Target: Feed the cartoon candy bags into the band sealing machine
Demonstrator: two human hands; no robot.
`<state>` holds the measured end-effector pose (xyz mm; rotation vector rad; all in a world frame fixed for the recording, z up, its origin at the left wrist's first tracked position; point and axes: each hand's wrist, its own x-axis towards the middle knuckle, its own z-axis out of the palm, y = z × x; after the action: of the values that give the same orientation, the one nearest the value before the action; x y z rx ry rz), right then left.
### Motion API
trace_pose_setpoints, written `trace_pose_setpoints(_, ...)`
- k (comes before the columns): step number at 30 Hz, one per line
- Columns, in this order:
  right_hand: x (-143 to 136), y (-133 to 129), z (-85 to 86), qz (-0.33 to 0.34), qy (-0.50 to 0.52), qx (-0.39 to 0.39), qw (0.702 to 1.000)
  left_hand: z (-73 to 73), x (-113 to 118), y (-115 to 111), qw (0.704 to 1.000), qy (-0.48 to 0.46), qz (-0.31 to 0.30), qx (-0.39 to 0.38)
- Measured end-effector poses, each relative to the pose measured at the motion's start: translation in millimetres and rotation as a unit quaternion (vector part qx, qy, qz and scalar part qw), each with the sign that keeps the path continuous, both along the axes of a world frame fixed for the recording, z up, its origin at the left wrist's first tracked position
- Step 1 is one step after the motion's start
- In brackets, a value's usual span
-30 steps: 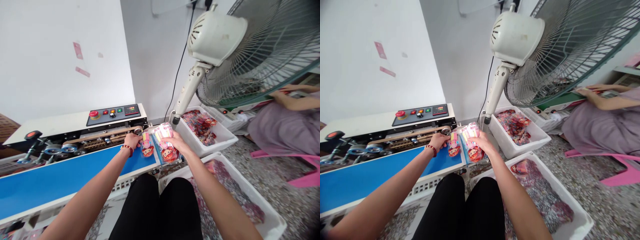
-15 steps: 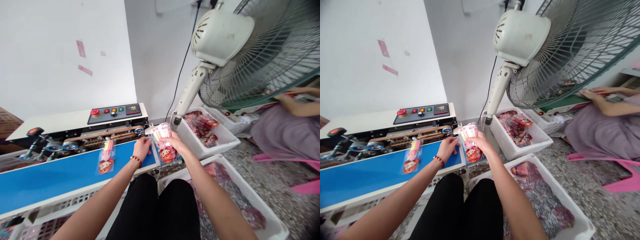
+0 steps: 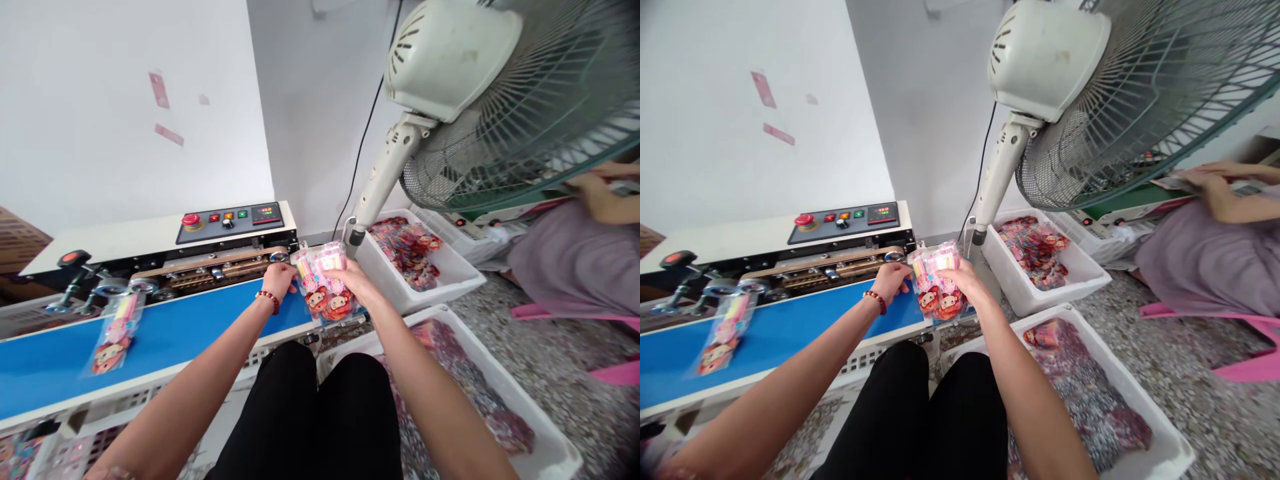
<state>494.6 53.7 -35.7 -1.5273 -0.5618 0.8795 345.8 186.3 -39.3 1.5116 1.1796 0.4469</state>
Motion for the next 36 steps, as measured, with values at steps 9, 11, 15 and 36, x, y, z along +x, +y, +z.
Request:
trace_pose_setpoints(9, -3, 0, -1.6, -0.018, -0.001, 0.010, 1.000, 7.5, -21, 30, 0.994, 0.093, -0.004, 0.062)
trace_pose_setpoints(11, -3, 0, -2.1, -0.018, 0.003, 0.012, 1.000, 13.0, -39, 32, 0.989, 0.121, -0.003, 0.084)
trace_pose_setpoints(15, -4, -1, -1.3, -0.008, 0.019, 0.021, 1.000, 16.5, -83, 17, 0.963, 0.158, 0.059, 0.211)
trace_pose_setpoints(36, -13, -8, -6.3, -0.005, -0.081, 0.042, 0.996, 18.7, -6, -28, 0.977, -0.155, -0.070, 0.132)
